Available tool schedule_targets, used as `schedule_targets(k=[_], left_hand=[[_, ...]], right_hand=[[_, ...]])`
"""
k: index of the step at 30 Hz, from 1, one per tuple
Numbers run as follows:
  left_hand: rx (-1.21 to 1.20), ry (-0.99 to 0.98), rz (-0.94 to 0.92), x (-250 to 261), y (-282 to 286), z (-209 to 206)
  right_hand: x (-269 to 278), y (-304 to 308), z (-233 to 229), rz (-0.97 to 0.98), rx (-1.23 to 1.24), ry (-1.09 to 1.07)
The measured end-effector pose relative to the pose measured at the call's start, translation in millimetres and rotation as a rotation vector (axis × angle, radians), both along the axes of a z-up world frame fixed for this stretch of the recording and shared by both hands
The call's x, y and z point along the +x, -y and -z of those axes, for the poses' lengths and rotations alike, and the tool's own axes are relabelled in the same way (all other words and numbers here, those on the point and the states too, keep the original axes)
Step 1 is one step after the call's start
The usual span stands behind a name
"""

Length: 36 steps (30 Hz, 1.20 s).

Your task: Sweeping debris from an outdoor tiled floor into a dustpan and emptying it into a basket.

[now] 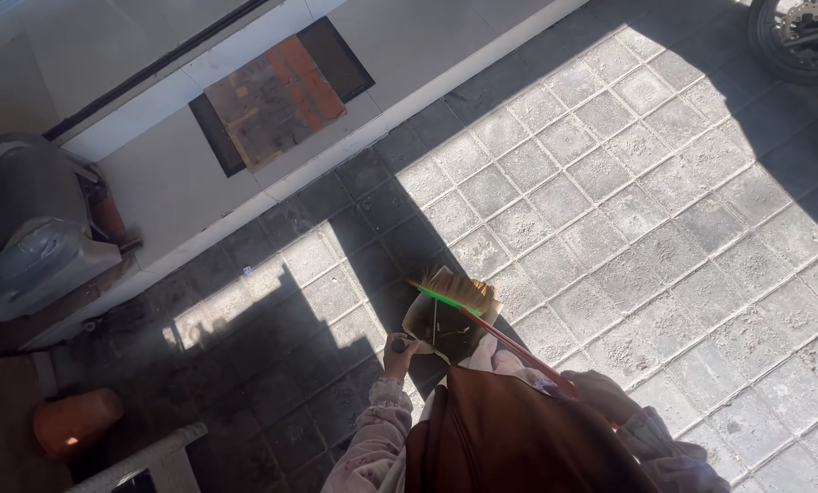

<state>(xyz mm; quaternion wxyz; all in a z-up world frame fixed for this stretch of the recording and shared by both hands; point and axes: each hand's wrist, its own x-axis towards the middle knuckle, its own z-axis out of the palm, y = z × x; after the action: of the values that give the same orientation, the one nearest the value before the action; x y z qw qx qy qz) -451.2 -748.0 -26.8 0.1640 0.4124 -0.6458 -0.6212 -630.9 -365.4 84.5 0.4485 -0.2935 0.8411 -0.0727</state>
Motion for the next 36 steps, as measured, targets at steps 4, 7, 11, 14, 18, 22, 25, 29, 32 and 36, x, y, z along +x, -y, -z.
schedule_targets(k=[4,7,11,14,18,22,25,29,32,36], left_hand=[[-0.206,0.080,0.050,0,3,-3],[-0.235,0.092,0.045,-5,-3,-3],[0.091,0.029,-0.051,-12,-9,-8],[0.368,0.041,-0.173,-16,-19,-15],[0.525,-0.167,-0.344,-26,-18,-13],[0.459,-0.226,-0.385,-37,-11,-15],[0.394,-0.198,-0.387,-47,2,-26],[0.335,-0.168,-0.455,-59,22,-38],[0.319,-0.139,-0.547,-53,37,-35],[0.242,-0.130,-0.660,-31,50,-40]], right_hand=[[-4,-36,2,0.022,0.145,0.025],[-18,-67,5,0.120,0.018,0.062],[-28,-67,-9,0.274,0.071,0.131],[-39,-64,-4,0.377,0.044,0.188],[-76,-41,1,0.418,-0.062,0.172],[-129,-32,-3,0.464,-0.105,0.207],[-180,-22,0,0.418,-0.195,0.254],[-253,-14,9,0.411,-0.252,0.319],[-297,-9,1,0.330,-0.194,0.264],[-364,10,-13,0.206,-0.068,0.114]])
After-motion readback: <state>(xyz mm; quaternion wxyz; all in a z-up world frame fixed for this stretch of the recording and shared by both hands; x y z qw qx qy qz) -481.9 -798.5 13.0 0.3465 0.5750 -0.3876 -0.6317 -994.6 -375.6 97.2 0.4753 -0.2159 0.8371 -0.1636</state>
